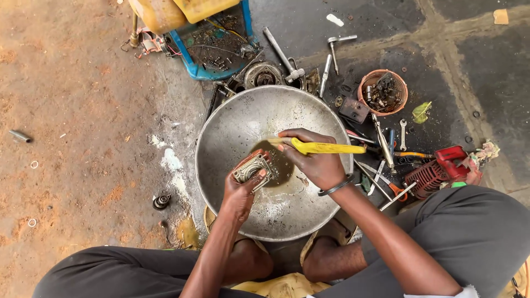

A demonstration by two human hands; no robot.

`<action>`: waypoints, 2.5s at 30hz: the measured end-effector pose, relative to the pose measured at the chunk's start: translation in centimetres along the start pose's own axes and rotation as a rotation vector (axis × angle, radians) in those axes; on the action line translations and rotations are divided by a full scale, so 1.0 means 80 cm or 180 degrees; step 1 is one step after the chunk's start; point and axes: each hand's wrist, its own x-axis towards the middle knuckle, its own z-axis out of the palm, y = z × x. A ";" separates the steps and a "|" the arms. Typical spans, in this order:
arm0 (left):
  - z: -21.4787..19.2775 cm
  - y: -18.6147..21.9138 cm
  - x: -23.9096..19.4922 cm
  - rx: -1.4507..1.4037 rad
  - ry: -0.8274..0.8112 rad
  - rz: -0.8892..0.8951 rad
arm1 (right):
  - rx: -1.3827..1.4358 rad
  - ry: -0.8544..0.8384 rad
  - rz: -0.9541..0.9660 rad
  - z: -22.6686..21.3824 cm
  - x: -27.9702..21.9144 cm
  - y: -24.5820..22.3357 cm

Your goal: Cleaning a carburetor component in a basin with fluid using a brush.

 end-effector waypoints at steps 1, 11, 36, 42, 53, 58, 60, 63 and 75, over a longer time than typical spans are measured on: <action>-0.003 0.001 0.001 0.0010 0.0000 -0.0023 | 0.0003 0.0008 0.0024 0.009 -0.004 0.003; -0.003 0.027 -0.006 -0.0220 0.0041 0.0078 | -0.0953 -0.1038 0.1067 0.041 -0.041 0.149; -0.031 -0.024 0.032 0.0915 0.1155 -0.0700 | 0.0299 -0.0596 0.0149 0.012 -0.044 -0.024; -0.005 0.001 0.001 0.0240 0.0500 -0.1235 | -0.0426 -0.0822 -0.0117 0.036 -0.035 -0.003; 0.006 -0.004 0.003 -0.0217 -0.0270 -0.0851 | -0.0516 -0.0920 0.0324 0.047 -0.033 0.010; 0.002 -0.001 0.005 -0.0098 0.0127 -0.0710 | 0.0063 -0.1006 0.0108 0.068 -0.062 0.000; -0.006 -0.002 0.009 -0.0260 -0.0218 -0.0623 | -0.0040 -0.1441 0.0158 0.067 -0.063 0.000; -0.007 -0.011 0.012 0.0061 0.0124 -0.0639 | -0.0325 -0.1656 0.0211 0.048 -0.047 0.016; -0.014 -0.012 0.012 0.0131 0.0593 -0.0908 | -0.1276 -0.0533 0.1202 -0.136 0.004 0.072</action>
